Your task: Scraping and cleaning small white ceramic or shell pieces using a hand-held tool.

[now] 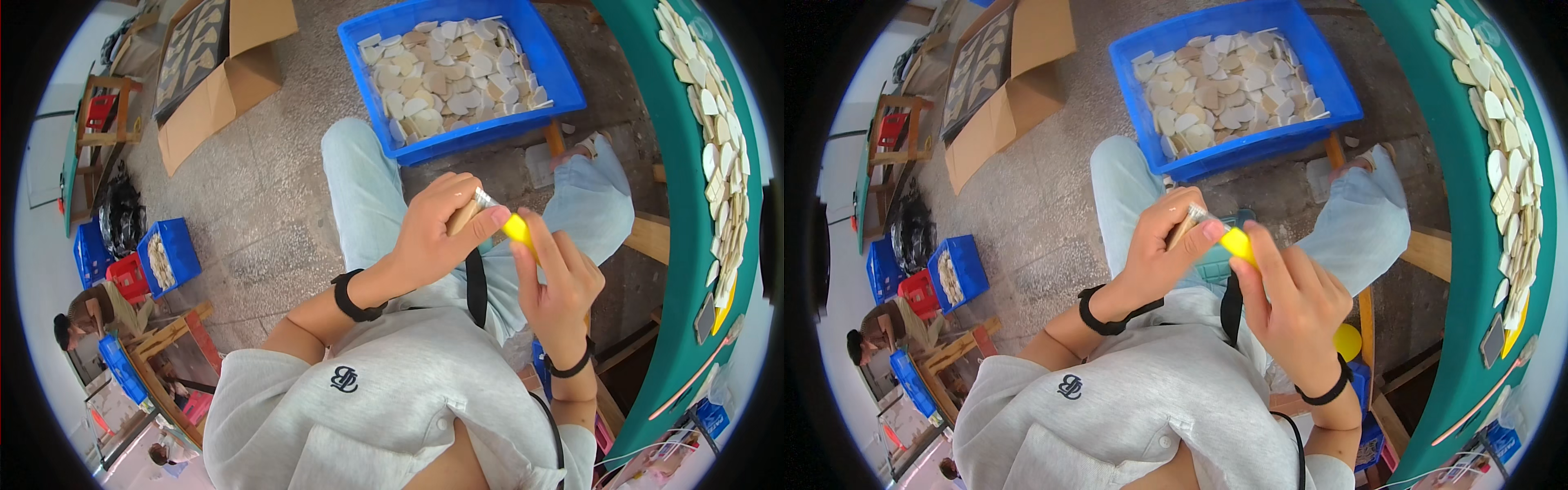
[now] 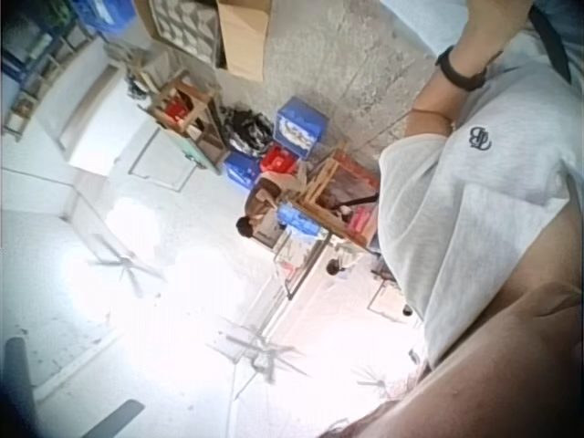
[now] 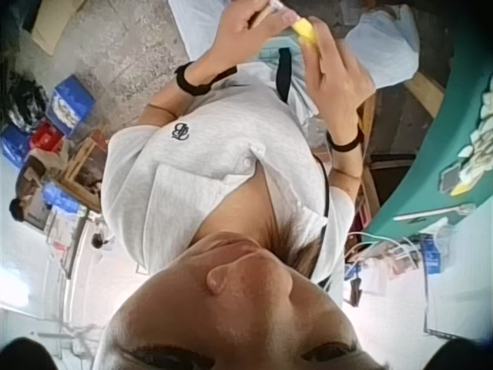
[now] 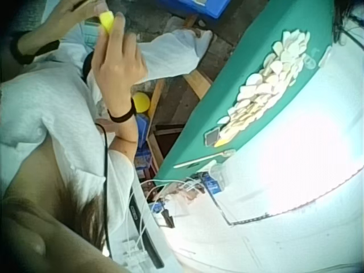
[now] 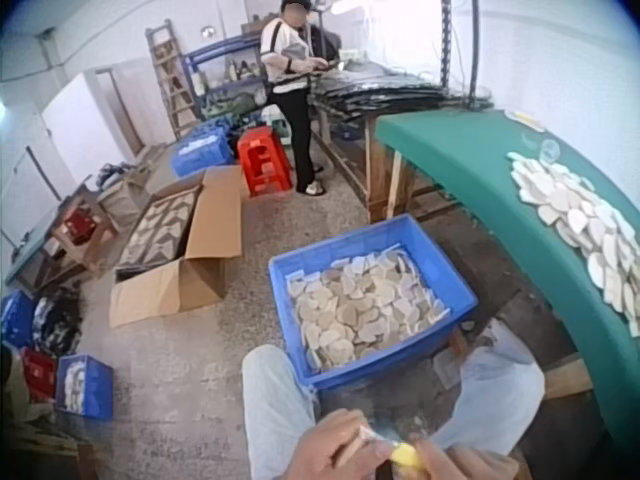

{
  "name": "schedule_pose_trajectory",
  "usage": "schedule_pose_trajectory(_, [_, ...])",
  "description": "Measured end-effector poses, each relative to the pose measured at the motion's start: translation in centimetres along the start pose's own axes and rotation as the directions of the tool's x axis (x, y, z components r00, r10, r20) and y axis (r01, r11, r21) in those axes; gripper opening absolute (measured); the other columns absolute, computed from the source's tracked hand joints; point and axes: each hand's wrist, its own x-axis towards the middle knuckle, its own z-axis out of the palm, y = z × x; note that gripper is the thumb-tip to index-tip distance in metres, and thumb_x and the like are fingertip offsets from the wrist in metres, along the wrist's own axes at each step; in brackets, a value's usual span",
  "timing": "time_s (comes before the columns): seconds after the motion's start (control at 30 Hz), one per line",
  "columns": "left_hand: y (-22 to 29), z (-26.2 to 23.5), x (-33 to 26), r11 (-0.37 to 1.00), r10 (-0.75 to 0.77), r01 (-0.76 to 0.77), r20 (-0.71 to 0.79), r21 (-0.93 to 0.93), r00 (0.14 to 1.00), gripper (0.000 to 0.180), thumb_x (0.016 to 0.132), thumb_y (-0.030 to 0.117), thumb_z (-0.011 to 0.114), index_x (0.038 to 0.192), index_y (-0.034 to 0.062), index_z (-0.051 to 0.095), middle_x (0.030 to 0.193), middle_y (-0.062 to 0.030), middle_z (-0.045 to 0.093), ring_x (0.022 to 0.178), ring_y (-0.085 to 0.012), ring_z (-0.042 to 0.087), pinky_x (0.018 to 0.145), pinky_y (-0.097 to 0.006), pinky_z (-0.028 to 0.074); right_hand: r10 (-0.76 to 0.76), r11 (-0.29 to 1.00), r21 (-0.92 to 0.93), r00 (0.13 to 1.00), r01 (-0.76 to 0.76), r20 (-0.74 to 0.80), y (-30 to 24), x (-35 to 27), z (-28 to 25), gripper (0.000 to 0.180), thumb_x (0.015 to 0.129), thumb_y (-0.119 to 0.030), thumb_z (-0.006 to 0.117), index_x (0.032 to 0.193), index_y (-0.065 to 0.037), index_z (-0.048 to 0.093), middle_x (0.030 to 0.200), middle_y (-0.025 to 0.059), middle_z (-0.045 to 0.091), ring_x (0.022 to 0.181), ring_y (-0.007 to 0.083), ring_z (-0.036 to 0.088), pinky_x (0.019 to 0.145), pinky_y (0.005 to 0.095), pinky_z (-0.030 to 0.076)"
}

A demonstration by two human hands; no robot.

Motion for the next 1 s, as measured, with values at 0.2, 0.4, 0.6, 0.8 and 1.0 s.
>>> schedule_pose_trajectory(0.2, [0.3,-0.5,0.4,0.654,-0.278,0.426,0.324,-0.625,0.904,0.051,0.092,0.051,0.023,0.064,0.0111,0.035,0.064,0.0000,0.034,0.059,-0.0135,0.027,0.053,-0.025,0.023,0.229,0.957,0.216,0.962,-0.195,-0.148,0.9,0.5,0.9,0.021,0.085,-0.011,0.062,0.105,-0.004,0.063,0.070,0.0083,0.057,0.053,0.0175,0.053,0.047,0.0264,0.039])
schedule_pose_trajectory(0.4, [0.0,-0.3,0.4,0.479,-0.290,0.521,0.433,-0.706,0.853,0.041,0.087,0.046,0.033,0.063,0.0130,0.034,0.064,0.0000,0.033,0.060,-0.0132,0.028,0.053,-0.025,0.024,0.266,0.926,0.309,0.956,-0.217,-0.127,1.0,-0.1,0.7,0.020,0.087,-0.010,0.059,0.104,0.001,0.062,0.077,0.0113,0.062,0.061,0.0163,0.055,0.055,0.0260,0.042])
schedule_pose_trajectory(0.6, [-0.5,1.0,0.5,0.669,-0.416,0.543,0.350,-0.507,0.839,0.034,0.085,0.031,0.046,0.058,0.0103,0.040,0.066,-0.0015,0.043,0.064,-0.0137,0.040,0.060,-0.027,0.033,0.420,0.688,0.619,0.904,-0.378,0.085,0.6,-1.2,0.2,0.022,0.084,-0.012,0.062,0.101,0.001,0.061,0.085,0.0130,0.064,0.069,0.0199,0.062,0.062,0.0282,0.048])
schedule_pose_trajectory(0.8, [0.3,4.2,2.2,0.794,-0.337,0.482,0.392,-0.370,0.856,0.028,0.090,0.028,0.040,0.074,0.0065,0.048,0.068,0.0034,0.039,0.060,-0.0070,0.031,0.056,-0.023,0.025,0.444,0.572,0.771,0.896,-0.279,-0.005,1.4,-2.2,-0.5,0.026,0.084,-0.012,0.063,0.107,-0.002,0.058,0.088,0.0133,0.064,0.073,0.0208,0.063,0.065,0.0285,0.048])
schedule_pose_trajectory(1.0, [1.1,5.8,2.2,0.879,-0.220,0.343,0.356,-0.333,0.908,0.028,0.077,0.034,0.045,0.080,0.0078,0.038,0.076,0.0020,0.030,0.070,-0.0092,0.030,0.063,-0.024,0.027,0.445,0.734,0.603,0.892,-0.312,-0.081,3.0,-3.7,-3.2,0.024,0.082,-0.011,0.063,0.104,-0.002,0.061,0.082,0.0133,0.063,0.068,0.0238,0.062,0.061,0.0300,0.048])
